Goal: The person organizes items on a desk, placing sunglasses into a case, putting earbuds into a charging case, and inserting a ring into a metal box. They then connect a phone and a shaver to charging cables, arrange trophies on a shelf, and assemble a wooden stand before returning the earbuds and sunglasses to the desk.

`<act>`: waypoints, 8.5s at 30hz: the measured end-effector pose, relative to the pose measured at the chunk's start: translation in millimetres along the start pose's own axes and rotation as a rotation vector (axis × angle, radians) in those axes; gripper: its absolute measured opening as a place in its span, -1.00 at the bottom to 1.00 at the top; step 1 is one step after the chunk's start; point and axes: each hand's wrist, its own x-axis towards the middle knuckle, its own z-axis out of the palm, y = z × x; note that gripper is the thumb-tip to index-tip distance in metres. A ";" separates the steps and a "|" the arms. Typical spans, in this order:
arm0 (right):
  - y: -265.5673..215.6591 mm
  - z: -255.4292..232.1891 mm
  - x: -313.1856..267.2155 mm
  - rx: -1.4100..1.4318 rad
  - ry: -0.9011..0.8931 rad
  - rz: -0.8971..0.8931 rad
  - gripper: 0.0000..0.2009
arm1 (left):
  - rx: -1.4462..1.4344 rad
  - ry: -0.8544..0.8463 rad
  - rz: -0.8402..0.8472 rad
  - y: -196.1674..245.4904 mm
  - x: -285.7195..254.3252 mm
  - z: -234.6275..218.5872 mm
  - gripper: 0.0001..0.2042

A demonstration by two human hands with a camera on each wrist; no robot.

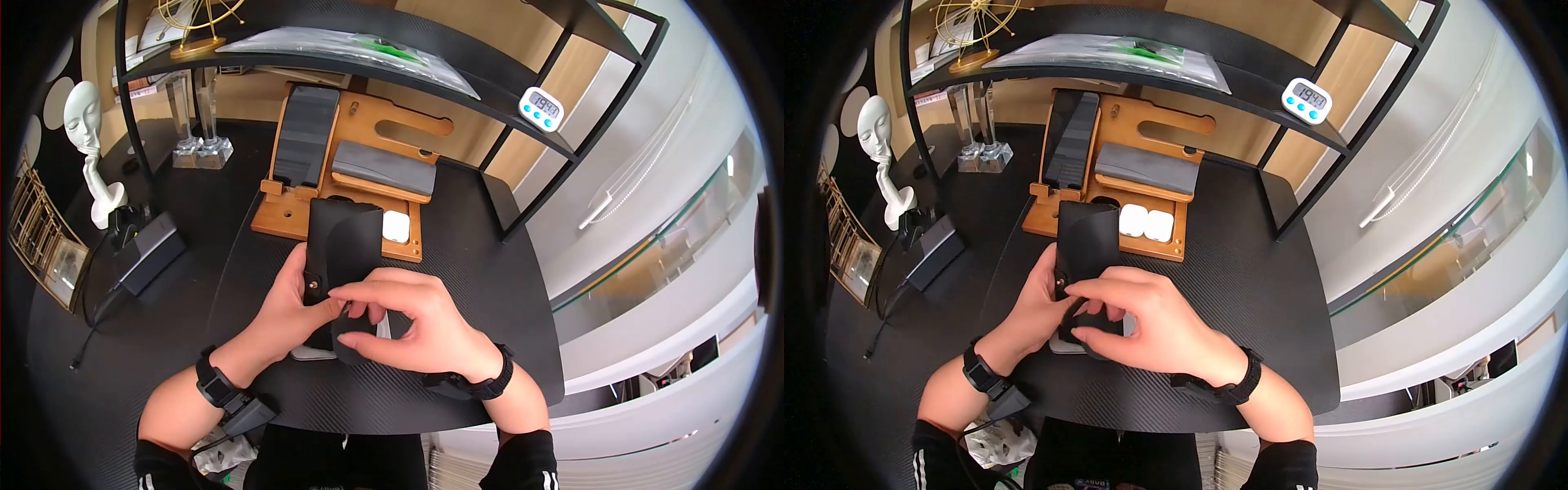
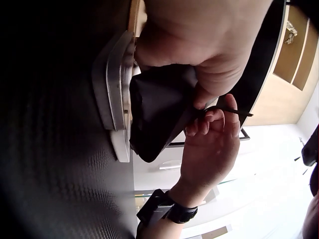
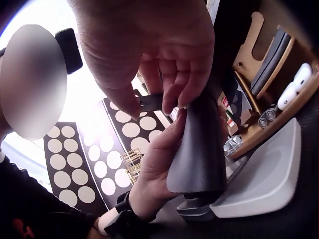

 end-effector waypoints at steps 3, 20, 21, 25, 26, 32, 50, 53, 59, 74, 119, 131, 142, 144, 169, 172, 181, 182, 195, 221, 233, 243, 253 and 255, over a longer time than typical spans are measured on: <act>3.6 -1.3 -1.2 -0.142 0.005 0.038 -0.69 | -0.044 -0.013 -0.003 -3.1 0.9 1.5 -0.42; 12.9 4.8 -3.5 -0.249 0.175 0.170 -0.94 | 0.041 -0.110 0.113 -8.7 -2.1 5.1 -0.43; 14.8 5.2 -4.0 -0.230 0.167 0.158 -0.95 | 0.041 -0.110 0.113 -8.9 -2.0 4.9 -0.43; 15.3 8.7 -5.1 -0.238 0.153 0.130 -0.95 | 0.105 -0.129 0.142 -11.3 -1.8 3.0 -0.43; 14.4 9.4 -5.4 -0.238 0.154 0.130 -0.95 | 0.127 -0.133 0.150 -11.9 -1.8 2.9 -0.43; 9.7 12.1 -5.0 -0.319 0.135 0.170 -0.94 | 0.203 -0.158 0.154 -14.5 -2.2 2.5 -0.39; 12.9 12.4 -6.3 -0.385 0.134 0.196 -0.88 | 0.168 -0.176 0.111 -15.7 -3.9 3.0 -0.36; 12.6 10.2 -6.3 -0.358 0.120 0.212 -0.87 | 0.096 -0.165 0.103 -11.5 -5.2 6.0 -0.36; 18.1 8.0 -6.6 -0.264 0.165 0.331 -0.79 | -0.017 -0.086 0.079 -6.1 -3.4 6.6 -0.37; 30.7 15.1 -7.3 -0.023 0.263 0.246 -0.24 | -0.026 0.010 0.102 -1.3 -1.2 6.3 -0.32; 9.8 94.7 -8.3 -0.658 -0.324 0.479 -0.39 | -0.603 0.074 0.118 3.0 10.6 -33.3 -0.70; 7.3 49.7 -52.7 -0.830 -0.341 0.516 -0.37 | -0.564 0.049 0.111 4.3 8.7 -30.2 -0.69; 90.1 -64.8 -77.9 -0.854 -0.113 1.060 -0.41 | -0.508 -0.035 0.092 3.2 6.3 -22.8 -0.61; 103.0 -73.4 -61.9 -0.832 -0.093 1.145 -0.41 | -0.509 -0.014 0.076 3.7 6.5 -21.4 -0.59; 175.8 -88.1 6.8 -0.616 0.354 0.956 -0.31 | -0.446 0.051 -0.009 -0.1 9.5 -12.8 -0.57; 166.1 -101.5 -20.5 -0.587 0.279 1.064 -0.19 | -0.477 -0.003 -0.002 -0.9 9.4 -14.6 -0.60; 167.7 -97.5 -31.6 -0.651 -0.008 1.157 -0.06 | -0.440 -0.013 -0.005 -1.2 7.4 -11.5 -0.61; 171.3 -97.3 -28.4 -0.665 -0.002 1.165 -0.06 | -0.436 -0.012 -0.002 -1.0 7.4 -12.2 -0.61; 195.0 -103.8 -10.9 -0.687 0.037 1.194 -0.04 | -0.431 0.009 -0.036 1.6 6.8 -7.5 -0.61; 16.1 17.4 -11.2 0.358 -0.033 0.692 -0.48 | -0.457 0.016 0.024 2.4 7.4 -4.5 -0.58; 24.5 28.9 -17.6 0.698 0.169 0.628 -0.49 | -0.473 -0.067 0.040 -1.4 7.5 -8.4 -0.65; 31.4 23.9 -21.7 0.757 0.072 0.726 -0.50 | -0.261 0.235 0.101 0.4 3.1 -0.1 -0.62; 34.1 29.7 -29.3 0.847 0.081 0.708 -0.49 | -0.057 0.142 0.110 -4.8 7.2 -3.9 -0.81; 34.6 30.0 -29.6 0.858 0.084 0.706 -0.50 | -0.116 0.161 0.113 -2.9 6.7 -3.8 -0.85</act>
